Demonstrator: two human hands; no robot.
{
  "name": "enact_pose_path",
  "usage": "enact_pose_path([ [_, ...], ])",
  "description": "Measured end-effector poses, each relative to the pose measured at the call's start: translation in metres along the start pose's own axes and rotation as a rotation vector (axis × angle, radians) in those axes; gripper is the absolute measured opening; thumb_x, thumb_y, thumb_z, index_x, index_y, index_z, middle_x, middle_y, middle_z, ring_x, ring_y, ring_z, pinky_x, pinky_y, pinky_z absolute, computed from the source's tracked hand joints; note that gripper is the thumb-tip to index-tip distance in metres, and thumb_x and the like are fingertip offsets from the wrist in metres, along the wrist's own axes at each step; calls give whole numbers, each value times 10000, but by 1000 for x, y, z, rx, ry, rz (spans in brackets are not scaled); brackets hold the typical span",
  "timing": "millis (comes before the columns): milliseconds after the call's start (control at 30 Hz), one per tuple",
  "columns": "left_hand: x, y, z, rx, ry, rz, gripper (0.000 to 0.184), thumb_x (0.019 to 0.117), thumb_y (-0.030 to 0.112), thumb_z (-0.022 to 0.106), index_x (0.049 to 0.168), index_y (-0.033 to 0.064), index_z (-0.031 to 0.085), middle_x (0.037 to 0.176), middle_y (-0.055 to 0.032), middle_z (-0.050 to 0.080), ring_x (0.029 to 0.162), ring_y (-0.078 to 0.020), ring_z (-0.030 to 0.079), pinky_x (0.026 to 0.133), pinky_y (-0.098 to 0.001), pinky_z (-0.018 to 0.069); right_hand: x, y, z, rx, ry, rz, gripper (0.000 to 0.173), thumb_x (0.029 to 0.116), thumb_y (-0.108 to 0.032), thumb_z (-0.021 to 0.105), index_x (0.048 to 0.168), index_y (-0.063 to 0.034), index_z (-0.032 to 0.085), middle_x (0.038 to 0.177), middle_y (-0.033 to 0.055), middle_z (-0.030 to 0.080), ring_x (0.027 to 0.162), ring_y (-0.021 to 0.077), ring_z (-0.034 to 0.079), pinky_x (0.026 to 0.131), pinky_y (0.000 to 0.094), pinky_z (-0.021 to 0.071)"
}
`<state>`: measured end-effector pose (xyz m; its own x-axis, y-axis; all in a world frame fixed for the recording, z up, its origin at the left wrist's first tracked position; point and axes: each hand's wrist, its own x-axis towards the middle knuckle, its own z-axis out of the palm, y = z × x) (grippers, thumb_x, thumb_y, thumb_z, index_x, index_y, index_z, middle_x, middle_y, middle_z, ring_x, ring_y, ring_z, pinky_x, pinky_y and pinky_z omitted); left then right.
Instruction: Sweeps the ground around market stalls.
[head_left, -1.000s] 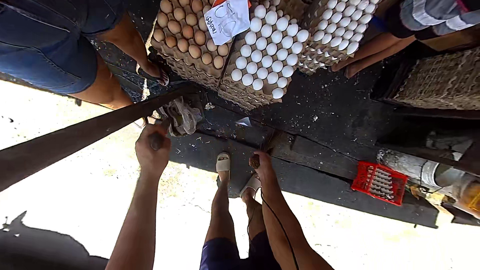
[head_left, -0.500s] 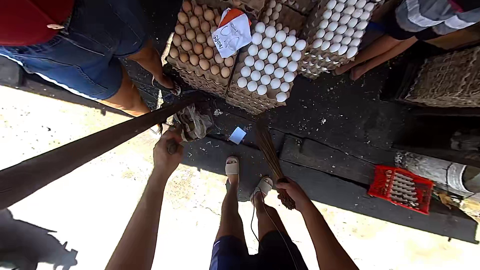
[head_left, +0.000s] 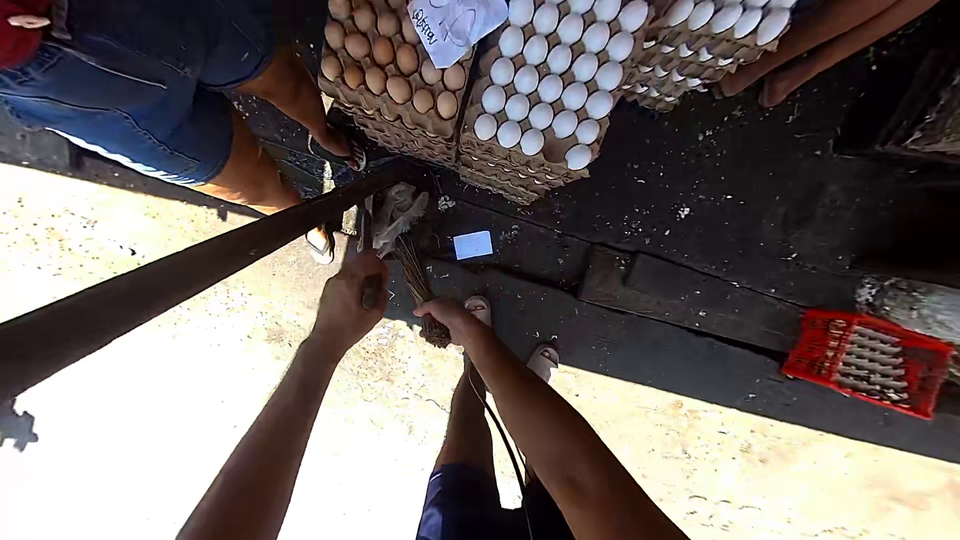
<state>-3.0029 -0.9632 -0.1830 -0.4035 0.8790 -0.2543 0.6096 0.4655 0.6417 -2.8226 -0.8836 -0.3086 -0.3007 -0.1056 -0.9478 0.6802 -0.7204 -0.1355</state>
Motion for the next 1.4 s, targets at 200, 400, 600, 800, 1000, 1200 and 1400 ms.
enact_pose_path([
  [200, -22, -51, -19, -106, 67, -59, 243, 904, 143, 578, 1118, 127, 691, 1278, -51, 678, 1164, -185, 662, 963, -463, 573, -129, 75, -81, 164, 76, -20, 516, 908, -186, 723, 1382, -107, 535, 908, 143, 668, 697, 240, 674, 636, 408, 606],
  [400, -22, -81, -33, -245, 160, -48, 257, 849, 70, 600, 1098, 63, 662, 1187, -86, 688, 1164, -230, 642, 1047, -496, 507, -68, 106, -147, -38, 493, 69, 520, 817, -215, 790, 1277, -39, 622, 1121, 210, 676, 963, 337, 682, 810, 556, 584],
  [600, -12, -70, -37, -183, 128, -25, 235, 879, 102, 596, 1102, 117, 669, 1128, -47, 685, 1006, -173, 668, 867, -436, 576, 3, 71, -71, -322, 228, -6, 551, 794, -224, 796, 1308, -111, 629, 1159, 151, 697, 1052, 282, 683, 895, 537, 569],
  [800, -35, -106, -70, -288, 282, -21, 179, 915, 118, 620, 1074, 50, 665, 1127, -85, 720, 1141, -228, 675, 1088, -518, 502, -106, 118, -94, -207, 266, -92, 740, 838, -257, 800, 1508, -206, 491, 1249, 146, 670, 998, 271, 710, 837, 498, 616],
  [1000, -30, -84, -39, -239, 264, -37, 194, 842, 69, 610, 1030, 70, 654, 1100, -61, 702, 1107, -202, 665, 1083, -504, 495, -5, 64, -45, 119, 337, 30, 425, 869, -229, 743, 1223, -30, 616, 1000, 171, 674, 817, 271, 674, 714, 464, 588],
  [1200, -27, -84, -51, -277, 384, -95, 175, 860, 75, 617, 1031, 59, 651, 1105, -62, 732, 1139, -227, 682, 1053, -493, 531, 35, -14, 67, -10, 23, -94, 454, 868, -200, 750, 1274, -58, 605, 1063, 166, 671, 861, 272, 689, 754, 476, 604],
  [1400, -58, -106, -49, -412, 602, -161, 159, 825, 43, 625, 982, 16, 617, 1044, -114, 718, 1091, -280, 688, 1021, -499, 543, -86, 70, -21, -100, 102, -74, 695, 834, -239, 784, 1474, -196, 516, 1083, 172, 685, 815, 297, 702, 705, 497, 618],
])
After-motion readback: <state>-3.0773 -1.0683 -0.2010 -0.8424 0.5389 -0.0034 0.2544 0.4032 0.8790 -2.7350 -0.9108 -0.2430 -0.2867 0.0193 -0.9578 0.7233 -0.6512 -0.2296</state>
